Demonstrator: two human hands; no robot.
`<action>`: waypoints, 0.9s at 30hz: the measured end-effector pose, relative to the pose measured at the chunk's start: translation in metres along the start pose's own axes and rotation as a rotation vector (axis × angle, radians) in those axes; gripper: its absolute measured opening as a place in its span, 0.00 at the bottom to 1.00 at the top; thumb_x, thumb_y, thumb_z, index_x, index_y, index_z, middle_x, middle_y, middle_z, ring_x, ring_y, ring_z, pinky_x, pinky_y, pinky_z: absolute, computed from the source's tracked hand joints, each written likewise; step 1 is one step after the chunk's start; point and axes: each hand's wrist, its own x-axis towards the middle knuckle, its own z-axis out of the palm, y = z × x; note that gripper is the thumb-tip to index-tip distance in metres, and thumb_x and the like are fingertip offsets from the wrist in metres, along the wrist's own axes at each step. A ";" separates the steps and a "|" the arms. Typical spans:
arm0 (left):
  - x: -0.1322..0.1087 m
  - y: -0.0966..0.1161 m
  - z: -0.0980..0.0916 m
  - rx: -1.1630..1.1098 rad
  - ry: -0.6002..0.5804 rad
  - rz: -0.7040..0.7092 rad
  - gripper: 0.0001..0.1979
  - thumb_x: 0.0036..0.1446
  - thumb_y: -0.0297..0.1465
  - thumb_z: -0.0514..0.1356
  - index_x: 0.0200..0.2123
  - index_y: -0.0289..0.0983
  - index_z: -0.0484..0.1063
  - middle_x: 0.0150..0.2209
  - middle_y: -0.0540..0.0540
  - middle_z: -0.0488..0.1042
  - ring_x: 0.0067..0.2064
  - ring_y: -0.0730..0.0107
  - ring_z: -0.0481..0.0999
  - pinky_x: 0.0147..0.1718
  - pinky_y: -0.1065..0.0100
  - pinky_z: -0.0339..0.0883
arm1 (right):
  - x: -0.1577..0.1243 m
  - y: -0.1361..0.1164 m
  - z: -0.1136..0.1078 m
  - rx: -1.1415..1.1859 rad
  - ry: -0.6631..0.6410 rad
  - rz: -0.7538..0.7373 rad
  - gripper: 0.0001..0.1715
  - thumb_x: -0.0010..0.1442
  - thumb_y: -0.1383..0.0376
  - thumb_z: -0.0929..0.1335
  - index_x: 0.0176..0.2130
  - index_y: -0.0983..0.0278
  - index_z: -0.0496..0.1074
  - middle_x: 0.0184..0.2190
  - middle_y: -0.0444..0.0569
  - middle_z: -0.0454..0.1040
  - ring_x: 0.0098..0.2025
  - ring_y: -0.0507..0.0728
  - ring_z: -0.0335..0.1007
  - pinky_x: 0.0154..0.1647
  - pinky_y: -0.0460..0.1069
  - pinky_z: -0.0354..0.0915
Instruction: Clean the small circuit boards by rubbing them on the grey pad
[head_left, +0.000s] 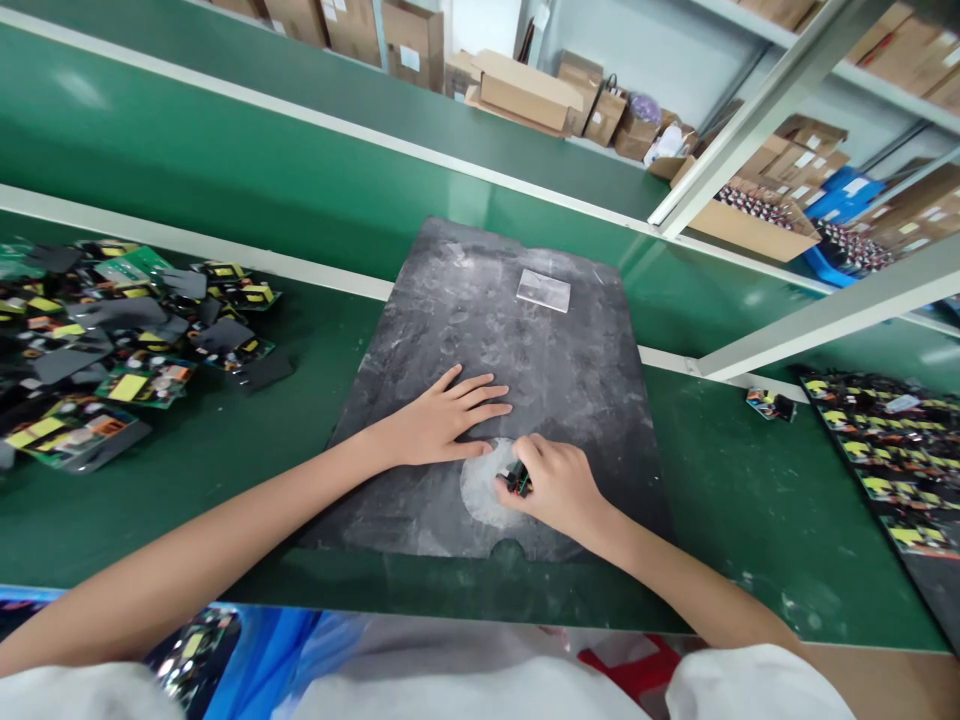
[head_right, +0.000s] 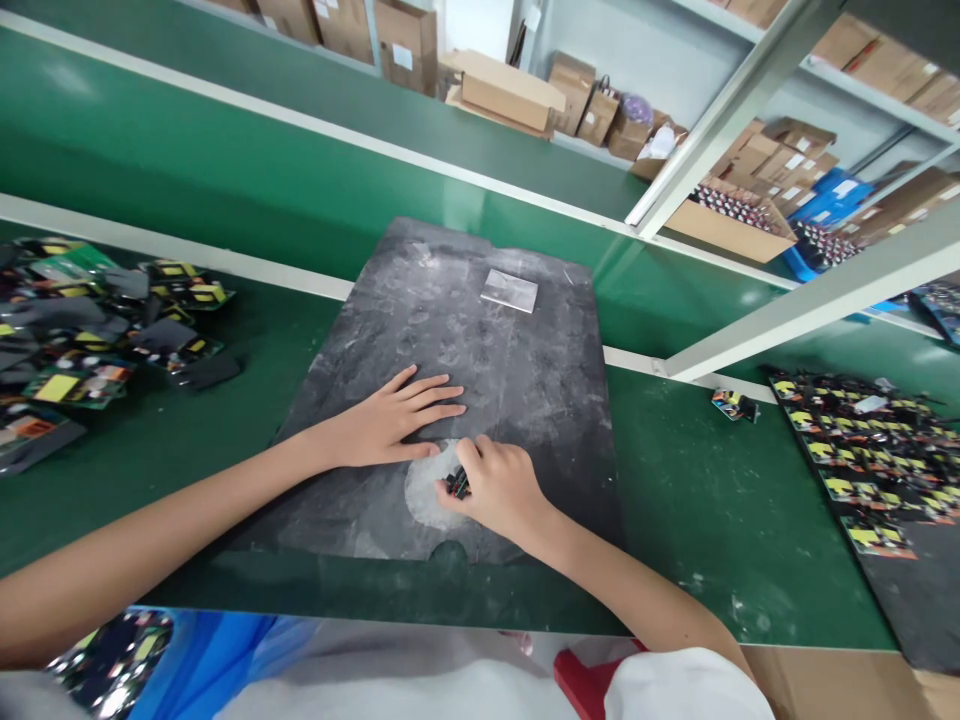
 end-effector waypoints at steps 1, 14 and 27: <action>0.000 0.000 0.000 0.001 -0.002 0.000 0.29 0.67 0.48 0.47 0.67 0.45 0.53 0.69 0.47 0.52 0.70 0.55 0.44 0.66 0.48 0.25 | 0.001 0.001 0.000 -0.007 -0.001 0.003 0.14 0.60 0.56 0.64 0.29 0.63 0.60 0.20 0.40 0.61 0.19 0.48 0.57 0.21 0.44 0.48; 0.000 -0.001 0.000 -0.008 -0.013 -0.001 0.29 0.67 0.48 0.47 0.67 0.45 0.52 0.69 0.48 0.51 0.71 0.54 0.44 0.66 0.46 0.26 | -0.004 -0.007 0.001 0.053 -0.002 -0.042 0.15 0.57 0.54 0.64 0.29 0.62 0.61 0.21 0.41 0.63 0.20 0.49 0.60 0.22 0.46 0.49; 0.000 -0.001 0.001 -0.011 0.006 0.003 0.29 0.67 0.48 0.47 0.67 0.44 0.53 0.69 0.48 0.51 0.70 0.54 0.44 0.66 0.46 0.26 | -0.006 -0.005 0.005 0.107 0.038 -0.047 0.14 0.58 0.54 0.62 0.29 0.61 0.60 0.21 0.41 0.64 0.20 0.50 0.61 0.22 0.46 0.52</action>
